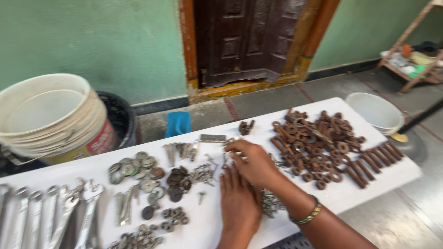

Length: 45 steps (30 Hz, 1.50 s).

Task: The person sorts various metal hardware items by hand on a white table, picking up and moving screws, washers, and bolts between different piles.

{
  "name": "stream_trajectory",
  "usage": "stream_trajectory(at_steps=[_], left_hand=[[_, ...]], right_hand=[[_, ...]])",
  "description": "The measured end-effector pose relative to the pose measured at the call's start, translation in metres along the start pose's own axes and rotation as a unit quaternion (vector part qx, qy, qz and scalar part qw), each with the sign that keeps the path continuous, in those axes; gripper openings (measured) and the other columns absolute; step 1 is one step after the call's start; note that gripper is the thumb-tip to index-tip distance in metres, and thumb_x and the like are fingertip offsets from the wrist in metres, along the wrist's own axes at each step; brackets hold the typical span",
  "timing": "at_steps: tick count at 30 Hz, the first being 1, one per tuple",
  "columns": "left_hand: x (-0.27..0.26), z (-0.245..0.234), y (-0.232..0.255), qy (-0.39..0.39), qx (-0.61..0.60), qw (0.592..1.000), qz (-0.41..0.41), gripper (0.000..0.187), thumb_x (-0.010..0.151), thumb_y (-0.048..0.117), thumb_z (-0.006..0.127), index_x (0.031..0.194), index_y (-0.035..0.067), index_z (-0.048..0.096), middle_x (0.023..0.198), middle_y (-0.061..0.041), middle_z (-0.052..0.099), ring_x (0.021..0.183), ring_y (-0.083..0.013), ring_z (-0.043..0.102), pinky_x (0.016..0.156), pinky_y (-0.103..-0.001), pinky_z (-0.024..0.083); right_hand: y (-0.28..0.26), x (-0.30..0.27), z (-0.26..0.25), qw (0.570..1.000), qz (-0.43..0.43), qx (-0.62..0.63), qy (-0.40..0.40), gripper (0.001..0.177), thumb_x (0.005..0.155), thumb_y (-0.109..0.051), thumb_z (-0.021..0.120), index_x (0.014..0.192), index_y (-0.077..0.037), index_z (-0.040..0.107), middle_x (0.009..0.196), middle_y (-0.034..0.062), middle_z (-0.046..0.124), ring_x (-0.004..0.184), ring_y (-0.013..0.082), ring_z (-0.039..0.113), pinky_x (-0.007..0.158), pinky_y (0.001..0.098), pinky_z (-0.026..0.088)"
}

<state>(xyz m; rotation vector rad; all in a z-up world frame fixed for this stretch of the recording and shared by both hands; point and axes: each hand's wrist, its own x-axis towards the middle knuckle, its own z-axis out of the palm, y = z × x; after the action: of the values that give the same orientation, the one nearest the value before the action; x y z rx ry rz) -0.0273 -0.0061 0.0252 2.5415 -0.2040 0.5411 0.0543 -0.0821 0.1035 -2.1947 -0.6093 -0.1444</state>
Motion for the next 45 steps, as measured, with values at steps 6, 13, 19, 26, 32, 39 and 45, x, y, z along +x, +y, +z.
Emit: stream_trajectory(at_steps=[6,13,19,26,32,39,45], left_hand=[[0.004,0.007,0.001,-0.021,0.014,0.999,-0.019,0.062,0.102,0.035,0.043,0.142,-0.013,0.041,0.152,-0.031,0.038,0.146,-0.0445,0.027,0.119,-0.051,0.016],[0.003,0.013,-0.004,-0.052,0.031,0.998,-0.017,0.059,0.102,0.032,0.040,0.143,-0.011,0.041,0.152,-0.029,0.038,0.146,-0.0415,0.029,0.119,-0.049,0.017],[0.001,0.025,-0.018,-0.019,-0.018,1.000,-0.017,0.057,0.096,0.021,0.042,0.145,-0.008,0.041,0.152,-0.027,0.041,0.146,-0.0403,0.032,0.120,-0.049,0.021],[0.001,0.044,-0.036,-0.039,-0.004,0.999,-0.016,0.061,0.093,0.018,0.045,0.147,-0.007,0.036,0.153,-0.028,0.039,0.145,-0.0428,0.031,0.119,-0.053,0.021],[0.001,0.055,-0.049,-0.065,0.018,0.998,-0.014,0.062,0.092,0.018,0.045,0.147,-0.008,0.035,0.153,-0.030,0.036,0.145,-0.0460,0.028,0.117,-0.058,0.020],[0.000,0.055,-0.052,-0.058,0.008,0.998,-0.015,0.060,0.092,0.017,0.045,0.147,-0.007,0.037,0.153,-0.028,0.037,0.146,-0.0446,0.029,0.117,-0.057,0.021],[-0.001,0.048,-0.046,-0.046,-0.004,0.999,-0.013,0.061,0.090,0.016,0.046,0.146,-0.006,0.039,0.153,-0.027,0.039,0.145,-0.0428,0.032,0.118,-0.055,0.021]], right_hand=[[0.066,-0.034,-0.045,0.993,0.085,-0.048,0.065,0.031,0.097,-0.009,0.057,0.125,-0.008,0.070,0.110,0.0195,0.075,0.102,0.0290,0.075,0.090,0.0379,0.057],[0.079,-0.059,-0.004,0.975,0.066,-0.207,0.040,0.047,0.102,-0.025,0.055,0.138,0.005,0.054,0.147,0.0288,0.048,0.140,0.0422,0.042,0.116,0.0472,0.031],[0.055,-0.077,0.000,0.981,0.062,-0.183,-0.013,0.053,0.106,-0.025,0.045,0.147,0.008,0.041,0.156,0.0300,0.037,0.149,0.0417,0.030,0.122,0.0484,0.020],[0.043,-0.082,-0.014,0.985,0.061,-0.160,-0.003,0.054,0.107,-0.024,0.047,0.146,0.013,0.040,0.152,0.0413,0.033,0.147,0.0525,0.026,0.118,0.0532,0.020],[0.045,-0.076,-0.015,0.970,0.048,-0.234,0.045,0.056,0.104,-0.029,0.051,0.141,0.013,0.046,0.145,0.0432,0.040,0.139,0.0580,0.034,0.114,0.0618,0.022],[0.045,-0.073,-0.015,0.969,0.041,-0.243,0.029,0.053,0.104,-0.031,0.053,0.137,0.010,0.053,0.141,0.0422,0.045,0.134,0.0609,0.039,0.116,0.0632,0.018],[0.036,-0.086,-0.013,0.974,0.011,-0.222,0.052,0.051,0.101,-0.029,0.054,0.136,0.008,0.056,0.140,0.0406,0.048,0.132,0.0612,0.040,0.115,0.0647,0.016]])
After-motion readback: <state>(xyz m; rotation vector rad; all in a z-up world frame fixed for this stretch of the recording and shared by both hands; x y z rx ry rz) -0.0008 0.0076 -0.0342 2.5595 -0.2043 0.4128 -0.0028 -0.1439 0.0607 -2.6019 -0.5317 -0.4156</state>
